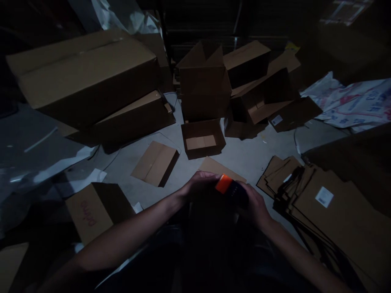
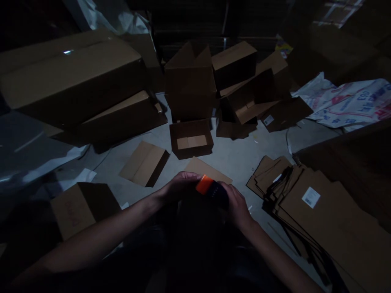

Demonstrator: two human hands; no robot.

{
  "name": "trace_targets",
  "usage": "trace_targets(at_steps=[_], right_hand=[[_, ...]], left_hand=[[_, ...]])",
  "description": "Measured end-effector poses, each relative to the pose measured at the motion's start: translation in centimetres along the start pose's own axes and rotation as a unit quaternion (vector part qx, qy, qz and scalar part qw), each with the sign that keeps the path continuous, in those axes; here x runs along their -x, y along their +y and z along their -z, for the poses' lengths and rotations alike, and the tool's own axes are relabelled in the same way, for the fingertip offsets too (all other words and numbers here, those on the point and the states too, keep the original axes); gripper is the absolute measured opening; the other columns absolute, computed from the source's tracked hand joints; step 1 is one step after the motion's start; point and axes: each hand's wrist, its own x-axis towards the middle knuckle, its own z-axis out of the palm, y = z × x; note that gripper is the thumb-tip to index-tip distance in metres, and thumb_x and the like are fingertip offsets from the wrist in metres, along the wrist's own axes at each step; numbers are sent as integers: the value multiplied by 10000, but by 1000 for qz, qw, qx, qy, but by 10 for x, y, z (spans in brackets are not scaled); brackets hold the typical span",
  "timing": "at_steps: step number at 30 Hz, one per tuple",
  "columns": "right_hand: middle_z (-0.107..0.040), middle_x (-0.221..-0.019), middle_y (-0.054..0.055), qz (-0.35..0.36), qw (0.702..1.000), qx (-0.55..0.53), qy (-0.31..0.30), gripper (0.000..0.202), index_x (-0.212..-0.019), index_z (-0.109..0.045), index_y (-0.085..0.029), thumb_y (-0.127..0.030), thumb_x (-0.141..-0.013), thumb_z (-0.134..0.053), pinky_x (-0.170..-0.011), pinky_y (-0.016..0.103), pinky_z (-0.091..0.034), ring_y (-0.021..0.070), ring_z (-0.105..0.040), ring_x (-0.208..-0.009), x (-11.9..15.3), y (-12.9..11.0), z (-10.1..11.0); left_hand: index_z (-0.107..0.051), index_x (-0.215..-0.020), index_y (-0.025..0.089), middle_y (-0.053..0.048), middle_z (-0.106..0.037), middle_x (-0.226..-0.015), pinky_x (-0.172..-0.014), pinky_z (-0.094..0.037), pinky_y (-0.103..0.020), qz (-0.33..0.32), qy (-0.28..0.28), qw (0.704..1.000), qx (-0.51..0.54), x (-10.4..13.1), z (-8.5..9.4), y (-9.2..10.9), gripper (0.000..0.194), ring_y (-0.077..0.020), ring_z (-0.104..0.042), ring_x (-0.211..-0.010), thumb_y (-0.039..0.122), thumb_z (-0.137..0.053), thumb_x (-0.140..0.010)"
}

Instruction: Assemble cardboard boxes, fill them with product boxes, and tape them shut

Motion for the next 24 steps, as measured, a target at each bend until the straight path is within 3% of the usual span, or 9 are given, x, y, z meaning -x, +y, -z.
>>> trace_targets(at_steps=[2, 4, 7, 9, 14, 24], right_hand=[[-626, -1317, 119, -20, 1000, 7, -17, 824, -1541, -353, -271, -152, -788, -667, -924, 436, -564, 290, -648, -1140, 0, -4, 3], [-623, -1221, 88, -46, 998, 11, -47, 881, -1583, -323, -312, -153, -785, -662, -845, 396, -569, 267, -651, -1048, 3, -8, 8], [-586, -1134, 50, -82, 992, 32, -86, 882, -1562, -391, -397, -143, -760, -655, -772, 356, -550, 244, -630, -972, 10, -10, 14], [-573, -1142, 49, -93, 990, 47, -94, 861, -1549, -422, -418, -142, -765, -644, -779, 356, -537, 244, -619, -979, 11, -12, 15], [-564, -1063, 46, -86, 990, 45, -101, 790, -1558, -433, -401, -184, -825, -634, -778, 342, -510, 227, -602, -940, -4, -19, 11], [-580, -1069, 63, -66, 987, 91, -115, 755, -1557, -451, -357, -221, -838, -639, -772, 327, -488, 232, -602, -939, -15, -21, 4]], left_hand=[[-787, -935, 118, -76, -742, -805, -642, -498, -262, -23, 41, 999, -9, -8, 8, -6, 409, -154, -663, -675, 500, -841, -797], [-778, -844, 119, -69, -732, -759, -632, -485, -255, -66, 133, 988, -31, -18, 21, -10, 395, -148, -652, -664, 481, -889, -730], [-746, -715, 128, -61, -712, -703, -592, -442, -234, -115, 272, 953, -65, -30, 52, -9, 372, -119, -605, -620, 463, -905, -687], [-742, -689, 137, -48, -704, -690, -568, -410, -220, -125, 314, 938, -77, -33, 73, -6, 355, -99, -564, -597, 445, -916, -669], [-741, -703, 135, -49, -703, -701, -564, -422, -220, -106, 319, 939, -73, -31, 101, -5, 373, -100, -569, -599, 457, -922, -656], [-727, -759, 124, -64, -720, -763, -616, -445, -223, -63, 298, 951, -54, -46, 113, -34, 423, -112, -610, -651, 497, -898, -654]])
